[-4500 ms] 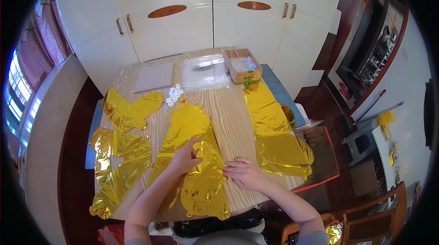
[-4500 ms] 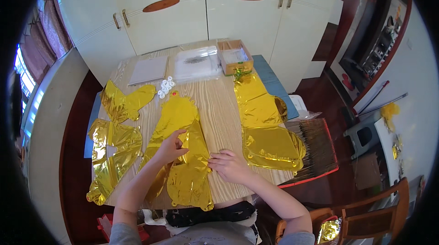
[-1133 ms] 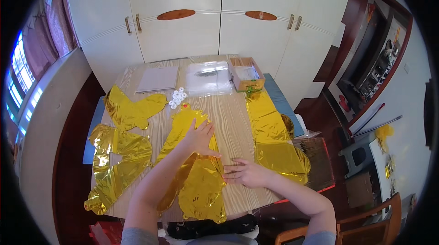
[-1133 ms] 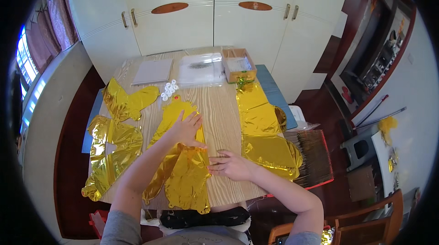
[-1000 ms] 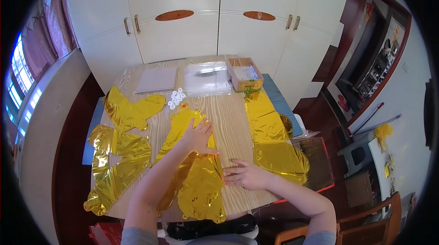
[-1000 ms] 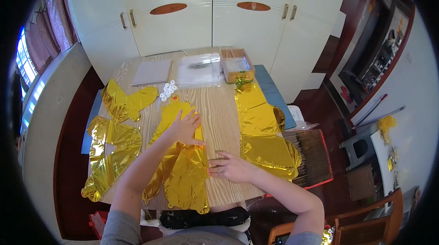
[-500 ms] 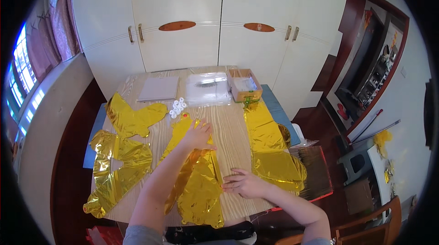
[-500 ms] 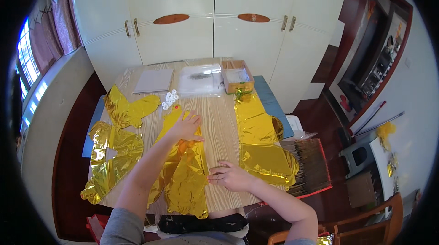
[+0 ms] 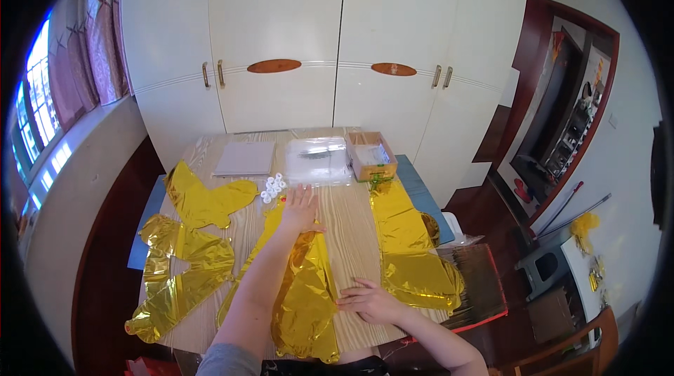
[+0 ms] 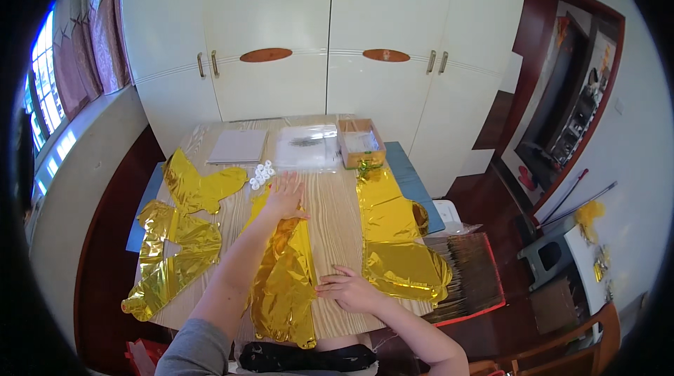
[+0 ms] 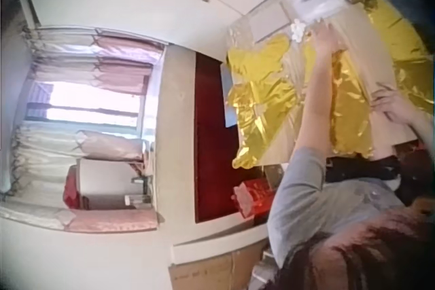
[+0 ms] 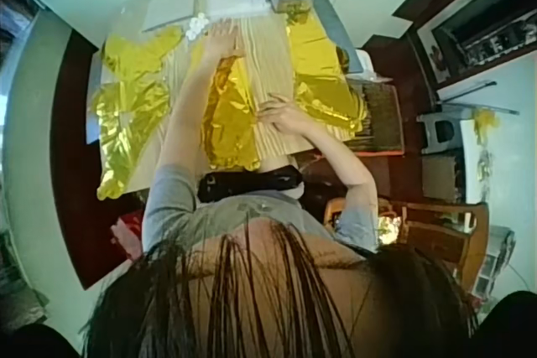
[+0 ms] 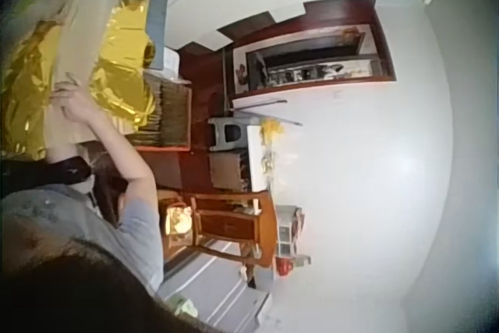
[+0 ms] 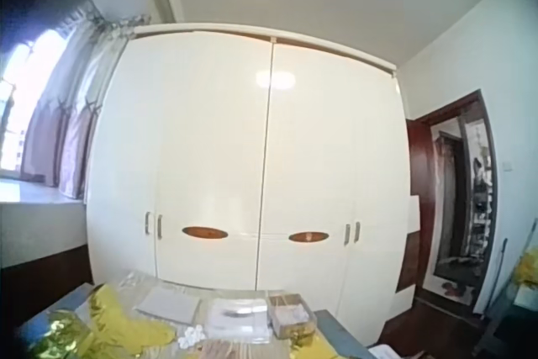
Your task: Carefully folding deflated gold foil star-shaped balloons on a table.
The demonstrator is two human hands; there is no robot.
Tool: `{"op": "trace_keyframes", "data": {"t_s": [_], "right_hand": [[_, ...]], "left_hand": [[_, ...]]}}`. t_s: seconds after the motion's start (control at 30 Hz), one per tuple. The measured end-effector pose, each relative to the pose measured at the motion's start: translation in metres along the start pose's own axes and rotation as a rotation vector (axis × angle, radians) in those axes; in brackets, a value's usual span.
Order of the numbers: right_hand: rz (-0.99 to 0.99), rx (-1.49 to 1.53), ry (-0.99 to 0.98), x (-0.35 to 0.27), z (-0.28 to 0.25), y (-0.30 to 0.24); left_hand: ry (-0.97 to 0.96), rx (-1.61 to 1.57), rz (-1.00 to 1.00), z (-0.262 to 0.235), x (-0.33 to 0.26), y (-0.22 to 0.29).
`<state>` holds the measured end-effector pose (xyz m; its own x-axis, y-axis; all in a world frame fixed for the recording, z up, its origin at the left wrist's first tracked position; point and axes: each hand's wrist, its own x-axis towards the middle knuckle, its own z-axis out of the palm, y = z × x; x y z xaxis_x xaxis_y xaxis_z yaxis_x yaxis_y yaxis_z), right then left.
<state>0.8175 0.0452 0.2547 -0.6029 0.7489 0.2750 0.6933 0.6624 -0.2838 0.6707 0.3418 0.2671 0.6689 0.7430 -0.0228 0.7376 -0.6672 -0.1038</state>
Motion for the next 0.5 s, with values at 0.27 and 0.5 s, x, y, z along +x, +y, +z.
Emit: {"op": "trace_keyframes", "data": {"t_s": [0.27,0.5], "right_hand": [[0.030,0.102,0.043,0.004,-0.002,-0.002],[0.366,0.249,0.191,0.042,-0.017,0.008]], "left_hand": [[0.285,-0.081,-0.018,0.001,-0.021,-0.011],[0.086,-0.201,0.143,-0.024,-0.172,-0.046]]}}
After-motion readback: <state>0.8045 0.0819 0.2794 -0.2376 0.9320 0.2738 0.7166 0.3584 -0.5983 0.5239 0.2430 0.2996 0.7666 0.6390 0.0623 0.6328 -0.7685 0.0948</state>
